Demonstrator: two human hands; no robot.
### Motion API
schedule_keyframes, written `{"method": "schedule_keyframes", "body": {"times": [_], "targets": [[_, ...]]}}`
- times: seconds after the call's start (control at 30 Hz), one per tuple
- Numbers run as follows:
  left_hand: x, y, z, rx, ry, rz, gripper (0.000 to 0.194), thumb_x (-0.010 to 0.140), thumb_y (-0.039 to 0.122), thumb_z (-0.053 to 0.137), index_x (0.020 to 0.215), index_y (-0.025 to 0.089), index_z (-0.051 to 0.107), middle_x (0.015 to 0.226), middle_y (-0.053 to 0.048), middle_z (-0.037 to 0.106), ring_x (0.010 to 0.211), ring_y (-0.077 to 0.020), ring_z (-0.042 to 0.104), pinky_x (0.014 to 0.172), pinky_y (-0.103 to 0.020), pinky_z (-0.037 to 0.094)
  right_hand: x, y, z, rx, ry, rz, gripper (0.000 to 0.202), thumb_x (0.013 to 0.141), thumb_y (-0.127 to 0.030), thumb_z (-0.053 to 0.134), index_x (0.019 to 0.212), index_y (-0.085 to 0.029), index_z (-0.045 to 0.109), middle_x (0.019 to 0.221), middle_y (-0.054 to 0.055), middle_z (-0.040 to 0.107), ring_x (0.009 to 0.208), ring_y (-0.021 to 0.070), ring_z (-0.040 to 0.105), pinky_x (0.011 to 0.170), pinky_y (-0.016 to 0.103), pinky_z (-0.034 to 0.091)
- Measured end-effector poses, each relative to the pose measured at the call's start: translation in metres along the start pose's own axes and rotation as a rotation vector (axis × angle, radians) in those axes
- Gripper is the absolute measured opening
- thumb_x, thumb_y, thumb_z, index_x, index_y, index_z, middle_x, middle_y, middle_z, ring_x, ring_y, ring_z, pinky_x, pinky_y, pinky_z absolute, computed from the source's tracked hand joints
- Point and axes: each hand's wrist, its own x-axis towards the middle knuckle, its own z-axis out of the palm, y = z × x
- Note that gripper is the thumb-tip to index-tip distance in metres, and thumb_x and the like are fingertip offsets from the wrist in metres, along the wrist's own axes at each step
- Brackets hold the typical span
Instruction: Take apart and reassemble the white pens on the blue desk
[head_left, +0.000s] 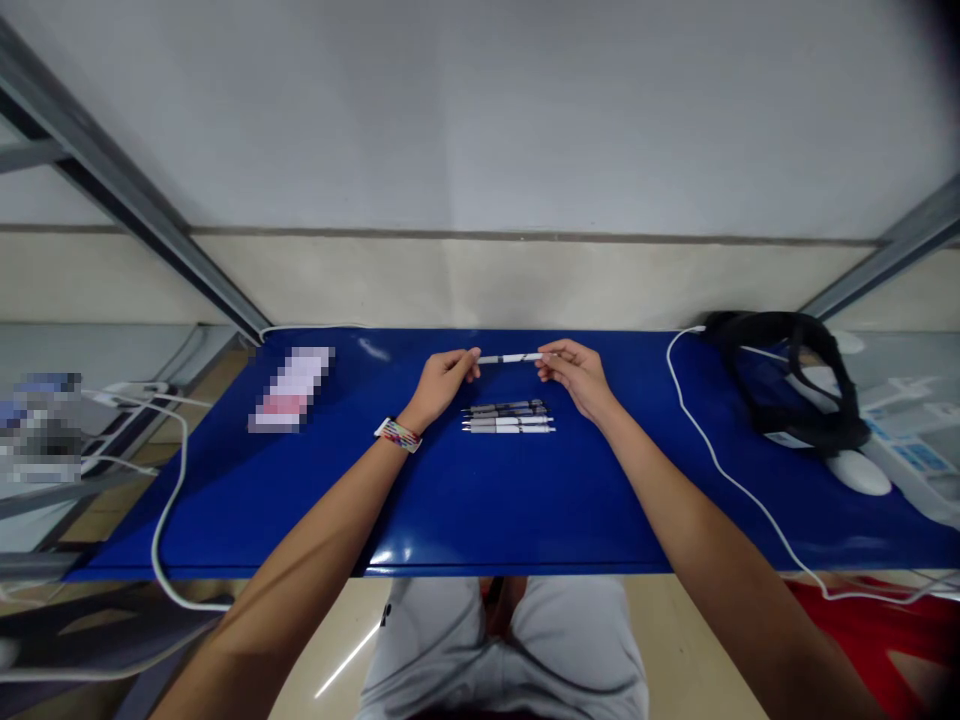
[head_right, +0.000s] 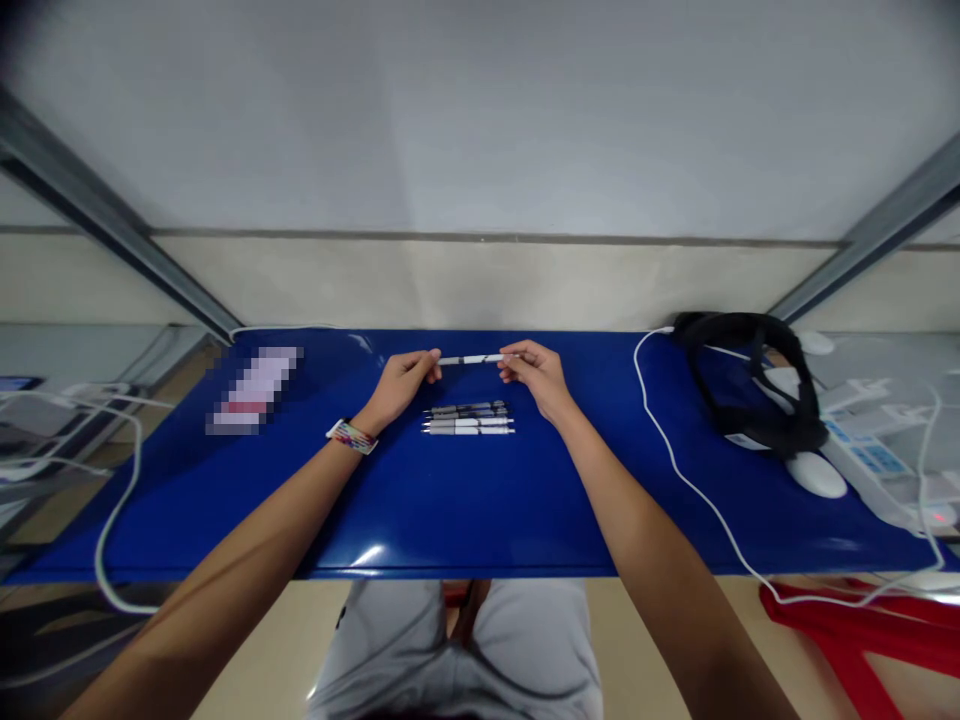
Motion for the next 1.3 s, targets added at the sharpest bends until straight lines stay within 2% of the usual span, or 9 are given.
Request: {"method": "schedule_keyframes", "body": {"times": [0.13, 0.27, 0.4, 0.57, 0.73, 0.83, 1.0, 1.13, 1.3], "targets": [[-0.001, 0.001, 0.001, 0.051, 0.007, 0.003, 0.065, 0.106, 0.062, 0.053, 0.058, 0.019, 0.058, 0.057, 0.0, 0.054, 0.058, -0.014, 0.049, 0.064, -0.03, 0.038, -0.001, -0.001, 0.0, 0.007, -0.017, 0.0, 0.034, 0.071, -0.044, 0.097, 0.093, -0.022, 0.082, 0.081, 0.004, 0.079, 0.071, 0.0183, 0.072, 0.072, 0.035, 0.058], [0.001, -0.002, 0.003, -0.069, 0.01, 0.048, 0.028, 0.094, 0.047, 0.077, 0.093, 0.02, 0.074, 0.076, 0.0, 0.068, 0.068, -0.0148, 0.059, 0.068, -0.029, 0.045, 0.0, -0.002, -0.001, 0.039, 0.001, 0.025, 0.034, 0.07, -0.044, 0.097, 0.09, -0.021, 0.082, 0.078, 0.004, 0.077, 0.066, 0.017, 0.069, 0.068, 0.034, 0.056], [0.002, -0.005, 0.004, -0.18, -0.025, 0.045, 0.025, 0.099, 0.043, 0.073, 0.109, 0.02, 0.073, 0.082, -0.002, 0.07, 0.077, -0.0163, 0.066, 0.077, -0.031, 0.053, 0.001, -0.001, 0.0, 0.049, 0.009, 0.034, 0.036, 0.069, -0.046, 0.098, 0.089, -0.021, 0.081, 0.078, 0.005, 0.077, 0.067, 0.0171, 0.068, 0.067, 0.034, 0.055], [0.002, -0.009, 0.002, -0.162, 0.0, 0.103, 0.045, 0.089, 0.032, 0.084, 0.13, 0.023, 0.07, 0.11, -0.007, 0.075, 0.09, -0.0175, 0.07, 0.08, -0.031, 0.055, 0.001, 0.0, 0.001, 0.046, 0.011, 0.045, 0.036, 0.069, -0.045, 0.097, 0.09, -0.021, 0.081, 0.08, 0.006, 0.078, 0.069, 0.0178, 0.069, 0.069, 0.035, 0.057], [0.002, -0.013, 0.002, -0.175, -0.03, 0.059, 0.037, 0.102, 0.04, 0.069, 0.133, 0.021, 0.069, 0.088, -0.004, 0.076, 0.084, -0.0181, 0.072, 0.085, -0.034, 0.057, 0.002, 0.001, 0.0, 0.033, 0.003, 0.049, 0.034, 0.071, -0.043, 0.097, 0.091, -0.021, 0.082, 0.08, 0.005, 0.078, 0.069, 0.0178, 0.069, 0.07, 0.035, 0.057], [0.002, -0.015, 0.002, -0.171, -0.02, 0.13, 0.056, 0.091, 0.034, 0.082, 0.143, 0.024, 0.063, 0.115, -0.008, 0.078, 0.102, -0.0207, 0.075, 0.095, -0.036, 0.057, 0.003, 0.002, -0.001, 0.041, 0.005, 0.05, 0.033, 0.071, -0.043, 0.097, 0.092, -0.021, 0.082, 0.081, 0.005, 0.078, 0.069, 0.0179, 0.07, 0.07, 0.035, 0.057], [0.001, -0.011, 0.003, -0.141, -0.014, 0.08, 0.037, 0.102, 0.038, 0.068, 0.136, 0.022, 0.069, 0.095, -0.006, 0.079, 0.093, -0.0204, 0.076, 0.093, -0.039, 0.058, 0.001, 0.002, -0.001, 0.029, -0.004, 0.047, 0.034, 0.071, -0.043, 0.097, 0.092, -0.021, 0.082, 0.081, 0.005, 0.078, 0.07, 0.0182, 0.07, 0.071, 0.035, 0.057], [0.0, -0.008, 0.003, -0.146, -0.017, 0.128, 0.049, 0.092, 0.032, 0.081, 0.139, 0.023, 0.067, 0.113, -0.008, 0.08, 0.104, -0.022, 0.075, 0.097, -0.038, 0.057, 0.001, 0.001, 0.0, 0.029, 0.01, 0.05, 0.035, 0.071, -0.045, 0.097, 0.092, -0.022, 0.081, 0.08, 0.005, 0.078, 0.07, 0.0182, 0.069, 0.07, 0.035, 0.057], [0.0, -0.009, 0.004, -0.091, -0.007, 0.041, 0.027, 0.098, 0.042, 0.073, 0.114, 0.021, 0.078, 0.094, -0.006, 0.08, 0.089, -0.0205, 0.074, 0.087, -0.037, 0.057, 0.002, 0.001, 0.0, 0.022, 0.006, 0.048, 0.036, 0.069, -0.046, 0.098, 0.091, -0.022, 0.081, 0.08, 0.004, 0.078, 0.07, 0.0181, 0.069, 0.07, 0.035, 0.057]]}}
